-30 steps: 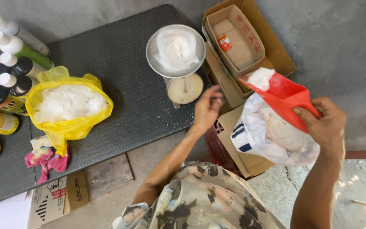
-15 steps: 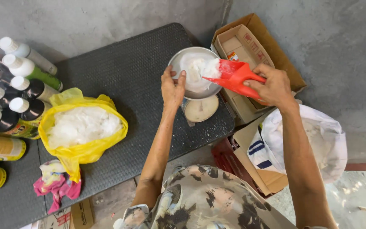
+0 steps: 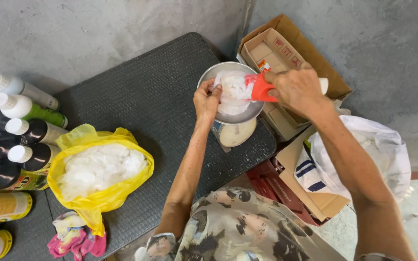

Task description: Measuring and bagging white powder using a scale and scoop.

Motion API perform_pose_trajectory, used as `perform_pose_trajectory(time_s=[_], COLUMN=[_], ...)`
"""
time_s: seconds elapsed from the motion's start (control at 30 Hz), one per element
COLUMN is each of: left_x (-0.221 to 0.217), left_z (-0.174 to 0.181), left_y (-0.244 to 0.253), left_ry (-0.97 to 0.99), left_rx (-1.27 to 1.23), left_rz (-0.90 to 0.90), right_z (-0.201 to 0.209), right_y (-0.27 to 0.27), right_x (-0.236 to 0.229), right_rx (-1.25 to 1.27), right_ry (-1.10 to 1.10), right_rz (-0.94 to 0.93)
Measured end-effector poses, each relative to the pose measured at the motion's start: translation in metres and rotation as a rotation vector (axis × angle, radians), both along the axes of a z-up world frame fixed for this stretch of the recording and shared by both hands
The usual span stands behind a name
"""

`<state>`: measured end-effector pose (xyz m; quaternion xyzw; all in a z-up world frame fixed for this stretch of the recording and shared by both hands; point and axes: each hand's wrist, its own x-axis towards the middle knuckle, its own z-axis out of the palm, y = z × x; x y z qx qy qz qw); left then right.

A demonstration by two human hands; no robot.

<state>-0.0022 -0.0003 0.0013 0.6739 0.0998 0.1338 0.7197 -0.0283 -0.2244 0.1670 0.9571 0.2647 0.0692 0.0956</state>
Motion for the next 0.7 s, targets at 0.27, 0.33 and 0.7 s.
perform_pose_trajectory(time_s=[0.27,0.33,0.7], left_x=[-0.008,-0.012,-0.015], left_z=[0.016,0.019,0.019], left_y=[-0.002,0.002,-0.004], left_ry=[-0.009,-0.020,0.005], left_rx=[-0.030,-0.012,0.019], left_rz=[-0.031,-0.028,-0.004], right_z=[0.007,-0.001,-0.006], right_y=[0.009,0.010,-0.018], right_x=[-0.007,-0.005,-0.018], right_rx=[0.131,0.079,0.406], right_ry=[-0.056,-0.079,-0.069], right_rz=[0.144,0.130,-0.001])
